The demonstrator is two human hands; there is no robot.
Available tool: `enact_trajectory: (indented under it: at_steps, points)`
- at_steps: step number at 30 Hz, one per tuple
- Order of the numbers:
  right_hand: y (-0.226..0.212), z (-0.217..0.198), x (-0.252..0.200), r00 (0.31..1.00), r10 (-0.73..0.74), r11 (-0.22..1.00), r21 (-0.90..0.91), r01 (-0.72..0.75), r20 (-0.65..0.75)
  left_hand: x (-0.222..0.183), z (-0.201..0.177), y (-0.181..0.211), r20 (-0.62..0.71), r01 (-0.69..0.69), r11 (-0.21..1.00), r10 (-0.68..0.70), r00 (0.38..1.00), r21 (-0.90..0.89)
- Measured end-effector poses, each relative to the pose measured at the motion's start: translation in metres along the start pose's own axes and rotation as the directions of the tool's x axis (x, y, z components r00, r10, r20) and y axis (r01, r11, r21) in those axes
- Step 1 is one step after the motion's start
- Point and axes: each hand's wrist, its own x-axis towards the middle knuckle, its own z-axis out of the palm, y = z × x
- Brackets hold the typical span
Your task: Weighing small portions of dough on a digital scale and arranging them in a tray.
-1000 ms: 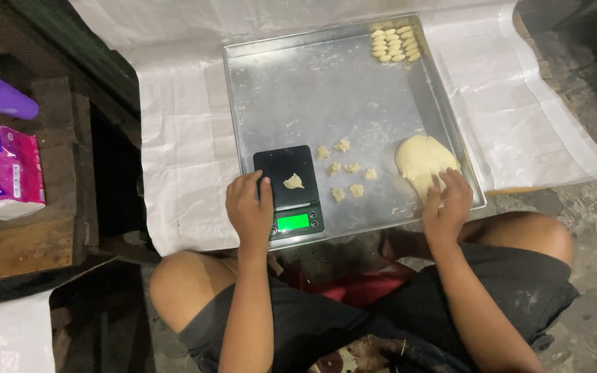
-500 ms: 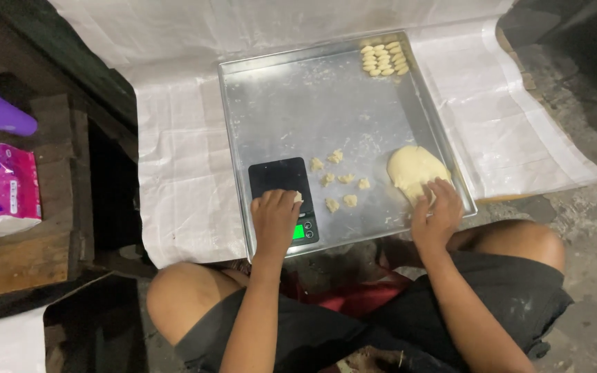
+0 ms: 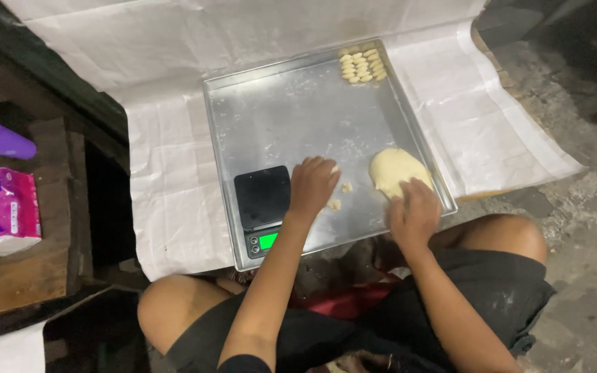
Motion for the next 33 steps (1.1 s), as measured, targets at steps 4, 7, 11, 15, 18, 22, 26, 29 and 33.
enact_trajectory:
  at_steps: [4, 7, 11, 15, 18, 22, 26, 29, 33]
  points:
    - [0.004, 0.000, -0.002, 0.999, 0.019, 1.000, -0.012, -0.018, 0.034, 0.020, 0.009, 0.005, 0.059, -0.017, 0.998, 0.013, 0.998, 0.063]
    - [0.004, -0.001, -0.001, 0.997, 0.049, 0.999, 0.006, -0.050, 0.051, 0.015, 0.002, 0.001, 0.157, 0.022, 0.988, -0.046, 0.987, 0.152]
    - [0.007, 0.006, -0.004, 0.997, 0.056, 0.998, -0.028, -0.055, 0.046, -0.018, -0.042, 0.001, 0.090, 0.130, 0.991, -0.133, 0.987, 0.032]
    - [-0.001, -0.001, 0.008, 0.995, -0.003, 0.999, -0.041, 0.007, 0.099, -0.074, -0.086, 0.007, 0.031, 0.093, 0.996, -0.092, 0.995, -0.017]
    - [-0.006, -0.004, 0.019, 0.972, -0.145, 0.973, -0.152, 0.174, 0.183, -0.115, -0.092, 0.018, 0.058, 0.121, 0.985, -0.114, 0.992, -0.120]
    - [0.001, 0.017, 0.027, 0.932, -0.222, 0.935, -0.211, 0.287, 0.286, -0.144, -0.070, 0.020, 0.049, 0.150, 0.975, -0.144, 0.988, -0.165]
    - [0.020, 0.043, 0.025, 0.828, -0.234, 0.867, -0.276, 0.415, 0.509, -0.139, -0.063, 0.031, 0.052, -0.039, 0.993, 0.045, 0.998, -0.109]
    - [0.029, 0.050, 0.023, 0.710, -0.198, 0.840, -0.256, 0.478, 0.676, -0.144, -0.046, 0.032, 0.045, -0.171, 0.985, 0.171, 0.984, -0.007]
    - [0.054, 0.066, 0.016, 0.621, -0.190, 0.834, -0.209, 0.511, 0.760, -0.141, -0.044, 0.033, 0.037, -0.216, 0.976, 0.215, 0.976, 0.022]
